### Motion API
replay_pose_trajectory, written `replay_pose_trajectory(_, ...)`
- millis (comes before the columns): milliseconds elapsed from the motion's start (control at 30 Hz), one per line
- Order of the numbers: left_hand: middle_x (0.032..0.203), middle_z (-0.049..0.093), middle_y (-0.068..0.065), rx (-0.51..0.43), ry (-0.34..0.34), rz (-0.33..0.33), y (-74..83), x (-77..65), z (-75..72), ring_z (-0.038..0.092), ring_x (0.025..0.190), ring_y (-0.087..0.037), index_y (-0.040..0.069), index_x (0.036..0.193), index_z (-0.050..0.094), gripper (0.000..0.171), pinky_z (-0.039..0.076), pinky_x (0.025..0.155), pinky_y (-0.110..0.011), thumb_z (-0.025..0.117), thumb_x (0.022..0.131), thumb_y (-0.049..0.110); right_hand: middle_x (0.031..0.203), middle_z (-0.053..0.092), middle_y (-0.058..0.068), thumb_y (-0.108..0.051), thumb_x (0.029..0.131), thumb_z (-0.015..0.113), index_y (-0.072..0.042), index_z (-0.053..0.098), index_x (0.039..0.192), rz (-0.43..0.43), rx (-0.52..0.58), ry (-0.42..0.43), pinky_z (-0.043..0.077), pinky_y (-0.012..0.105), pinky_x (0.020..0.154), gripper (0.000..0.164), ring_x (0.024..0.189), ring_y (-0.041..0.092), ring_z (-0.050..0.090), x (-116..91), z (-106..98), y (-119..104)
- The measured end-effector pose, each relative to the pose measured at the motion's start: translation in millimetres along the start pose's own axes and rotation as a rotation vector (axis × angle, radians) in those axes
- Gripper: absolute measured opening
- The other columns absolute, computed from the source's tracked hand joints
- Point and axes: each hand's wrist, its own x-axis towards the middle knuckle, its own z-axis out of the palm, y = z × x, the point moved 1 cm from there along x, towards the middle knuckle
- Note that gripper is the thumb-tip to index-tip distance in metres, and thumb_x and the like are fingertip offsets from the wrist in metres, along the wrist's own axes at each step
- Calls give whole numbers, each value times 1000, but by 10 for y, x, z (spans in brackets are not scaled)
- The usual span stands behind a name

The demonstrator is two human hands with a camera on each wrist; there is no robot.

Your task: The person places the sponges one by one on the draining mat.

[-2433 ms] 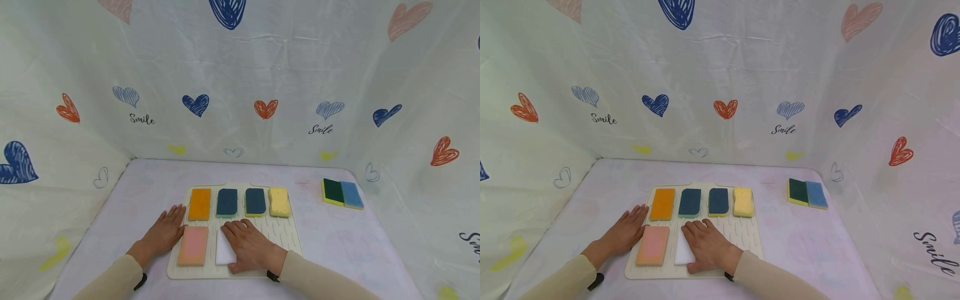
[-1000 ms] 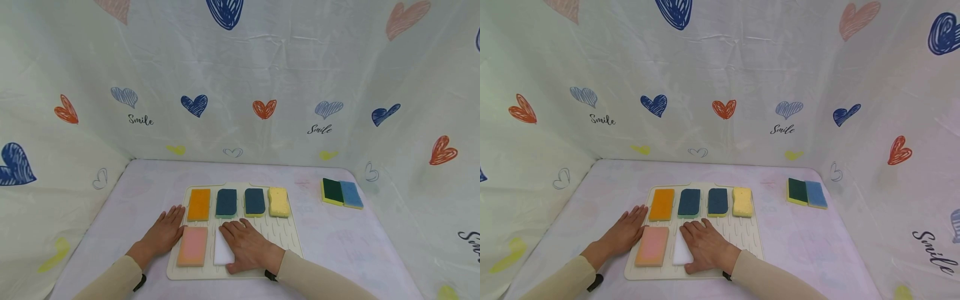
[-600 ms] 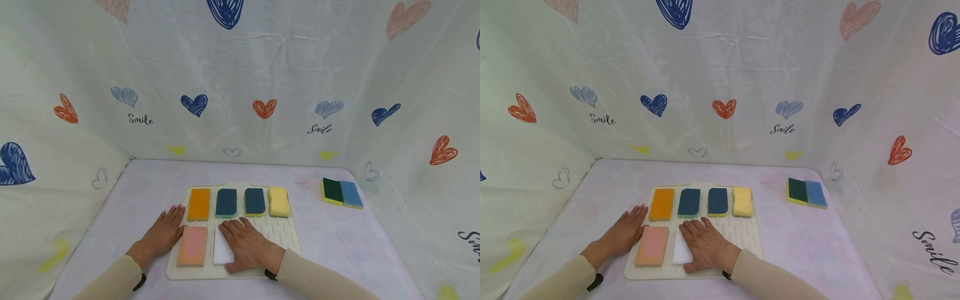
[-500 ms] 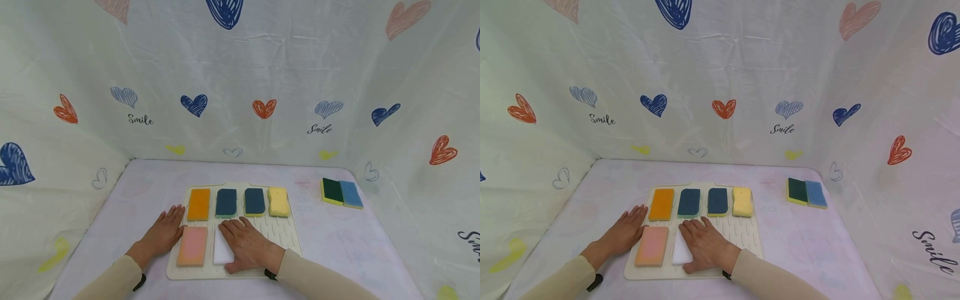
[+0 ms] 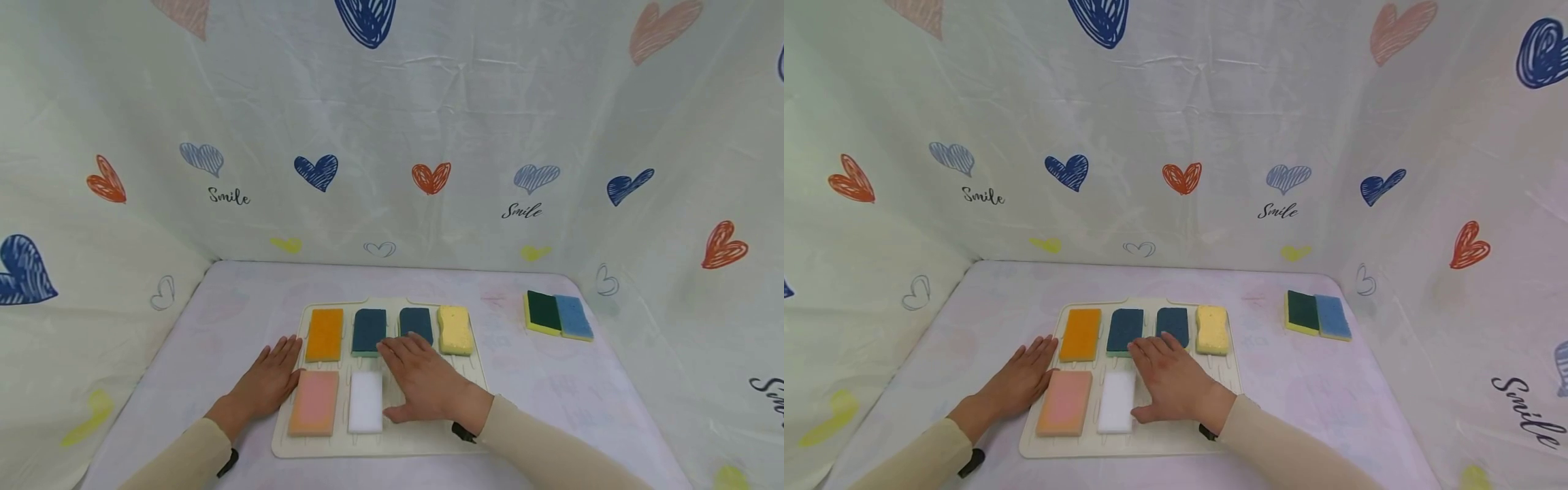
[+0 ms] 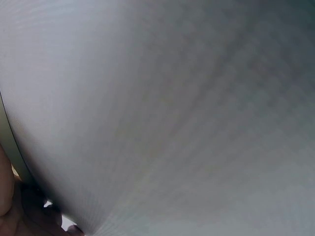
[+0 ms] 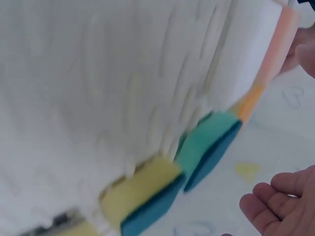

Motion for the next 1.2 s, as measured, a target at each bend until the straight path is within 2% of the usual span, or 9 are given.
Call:
replay_pose_trajectory(200, 164, 39, -30, -2, 6, 1, -3, 6, 2, 36, 154, -48, -10, 159, 35, 67, 31, 122, -67, 56, 110, 30, 157, 51, 14, -73, 86, 71, -1, 42, 159, 70, -62, 77, 35, 56, 124, 106, 145, 31, 50, -199, -152, 431)
replay_pose_trajectory(467, 164, 40, -29, 1, 10, -2, -8, 10, 14, 36, 154, -47, -10, 159, 35, 67, 31, 122, -67, 56, 110, 31, 152, 54, 20, -66, 84, 77, 4, 44, 156, 202, -160, 80, 34, 61, 123, 106, 140, 38, 52, -525, -281, 1120)
replay_pose_trajectory(667, 163, 40, -29, -4, 27, 2, -21, 4, 36, 36, 153, -48, -10, 158, 36, 66, 31, 122, -67, 57, 110, 30, 154, 52, 24, -62, 81, 83, 6, 42, 156, 313, -253, 15, 28, 65, 125, 110, 142, 42, 50, -799, -378, 1648)
replay_pose_trajectory(933, 162, 42, -30, -12, 53, 19, -34, -7, 49, 38, 152, -48, -11, 157, 38, 65, 32, 121, -68, 58, 109, 28, 155, 51, 27, -55, 78, 87, 9, 42, 154, 366, -329, -100, 25, 71, 123, 108, 142, 46, 47, -1196, -435, 2260)
replay_pose_trajectory(1067, 162, 42, -30, -19, 56, 25, -37, -6, 46, 38, 152, -48, -11, 157, 38, 65, 32, 121, -68, 58, 109, 27, 155, 50, 29, -52, 78, 88, 11, 42, 153, 394, -338, -160, 24, 73, 122, 108, 142, 48, 46, -1378, -385, 2489)
replay_pose_trajectory(1200, 163, 41, -29, -38, 41, 17, -42, -2, 35, 37, 153, -48, -10, 158, 37, 65, 31, 122, -68, 57, 109, 28, 153, 51, 30, -53, 78, 88, 12, 45, 151, 387, -367, -204, 26, 74, 120, 107, 140, 48, 47, -1510, -286, 2627)
